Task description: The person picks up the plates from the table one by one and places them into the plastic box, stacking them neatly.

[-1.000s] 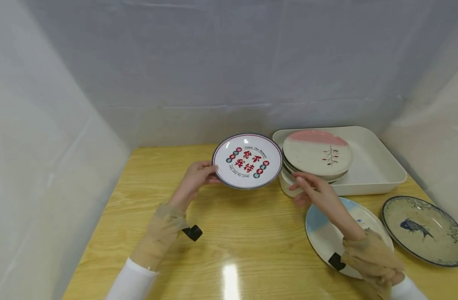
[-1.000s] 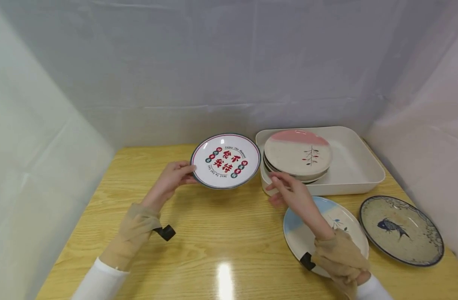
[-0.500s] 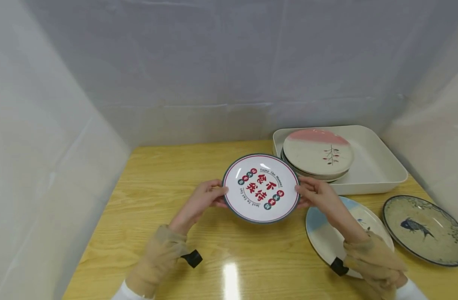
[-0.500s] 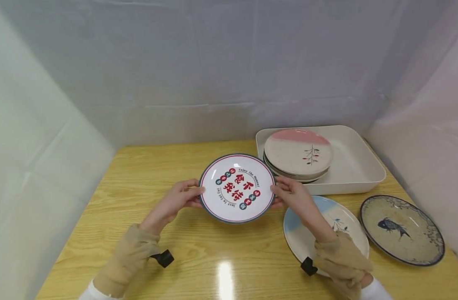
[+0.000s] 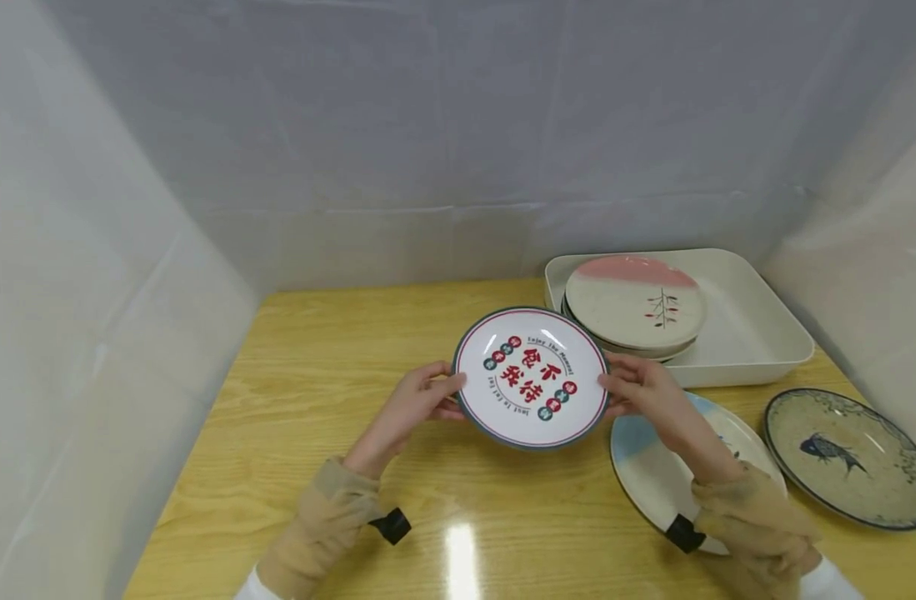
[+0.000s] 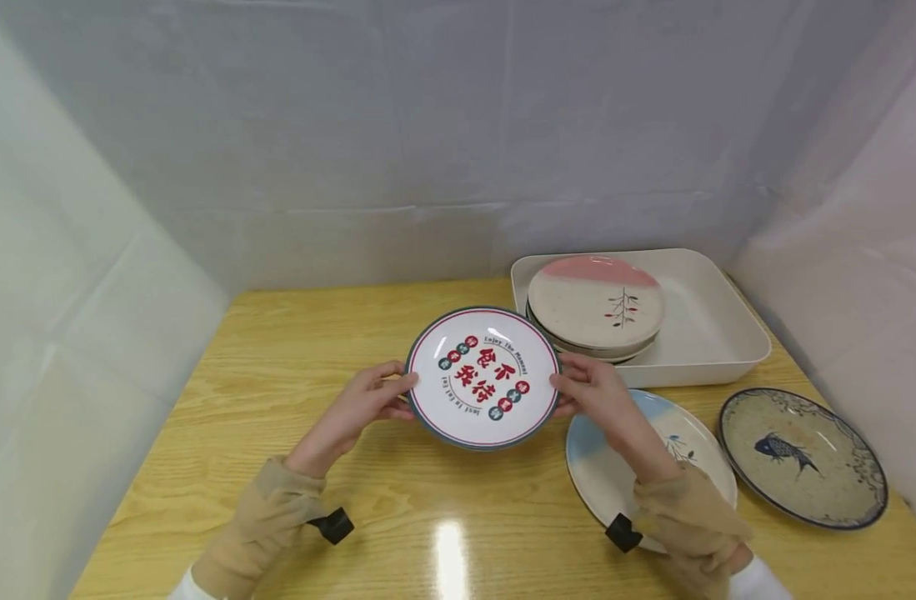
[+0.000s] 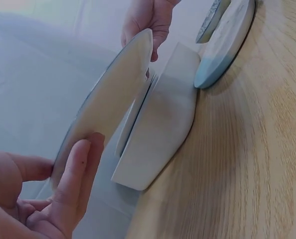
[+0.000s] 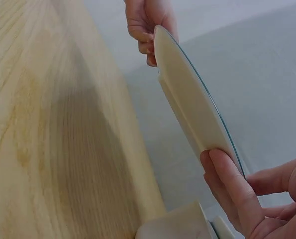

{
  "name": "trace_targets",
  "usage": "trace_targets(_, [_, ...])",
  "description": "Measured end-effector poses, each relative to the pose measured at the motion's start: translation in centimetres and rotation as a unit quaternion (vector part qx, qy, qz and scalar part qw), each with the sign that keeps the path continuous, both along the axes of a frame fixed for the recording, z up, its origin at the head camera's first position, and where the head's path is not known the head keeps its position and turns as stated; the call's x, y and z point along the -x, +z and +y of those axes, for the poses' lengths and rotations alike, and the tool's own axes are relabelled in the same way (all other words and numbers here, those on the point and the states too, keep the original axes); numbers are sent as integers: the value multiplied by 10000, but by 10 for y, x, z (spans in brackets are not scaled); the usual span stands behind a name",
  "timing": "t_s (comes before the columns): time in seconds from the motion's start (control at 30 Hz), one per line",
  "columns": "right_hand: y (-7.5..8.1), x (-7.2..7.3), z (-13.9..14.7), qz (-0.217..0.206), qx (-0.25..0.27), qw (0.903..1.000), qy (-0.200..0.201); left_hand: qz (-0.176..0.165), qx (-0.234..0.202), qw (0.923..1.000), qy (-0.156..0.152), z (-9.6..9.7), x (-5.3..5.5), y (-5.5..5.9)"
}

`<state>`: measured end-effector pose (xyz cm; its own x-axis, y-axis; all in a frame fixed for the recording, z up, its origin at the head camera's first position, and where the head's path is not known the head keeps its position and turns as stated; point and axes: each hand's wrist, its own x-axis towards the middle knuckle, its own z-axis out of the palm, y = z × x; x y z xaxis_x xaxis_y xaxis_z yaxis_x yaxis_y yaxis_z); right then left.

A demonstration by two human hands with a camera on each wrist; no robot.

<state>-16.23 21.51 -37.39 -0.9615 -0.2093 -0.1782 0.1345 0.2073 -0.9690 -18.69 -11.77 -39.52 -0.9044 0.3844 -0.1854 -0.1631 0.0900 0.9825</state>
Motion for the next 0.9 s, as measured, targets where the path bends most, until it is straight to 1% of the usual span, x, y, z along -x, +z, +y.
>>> trace_targets(0.17, [9,6,12,99,46,9999,-46,103,-117,9997,-191,4,-1,4])
trace_targets(0.3, [21,14,26,302,-45,9990,-335,149,-125,9992,-359,5,-2,5])
trace_targets(0.4, [28,22,38,443,-131,9970,-628,193,-45,9988,-442,3,-4,3])
trace_targets(0.5, [33,30,51,446,106,9949,-899,219,39,9984,-511,-1,-5,1])
trace_targets(0.63, [36,42,68,315,841,9885,-1216,305,98,9976,-613,-8,-7,-4])
trace_targets(0.73, [36,50,80,255,908,9860,-1378,324,142,9975,-613,-13,-9,-7])
trace_targets(0.83, [34,55,88,177,554,9870,-1498,318,159,9975,-605,-17,-11,-11])
trace_targets(0.9, [32,58,92,68,424,9863,-1595,309,165,9977,-587,-19,-12,-13])
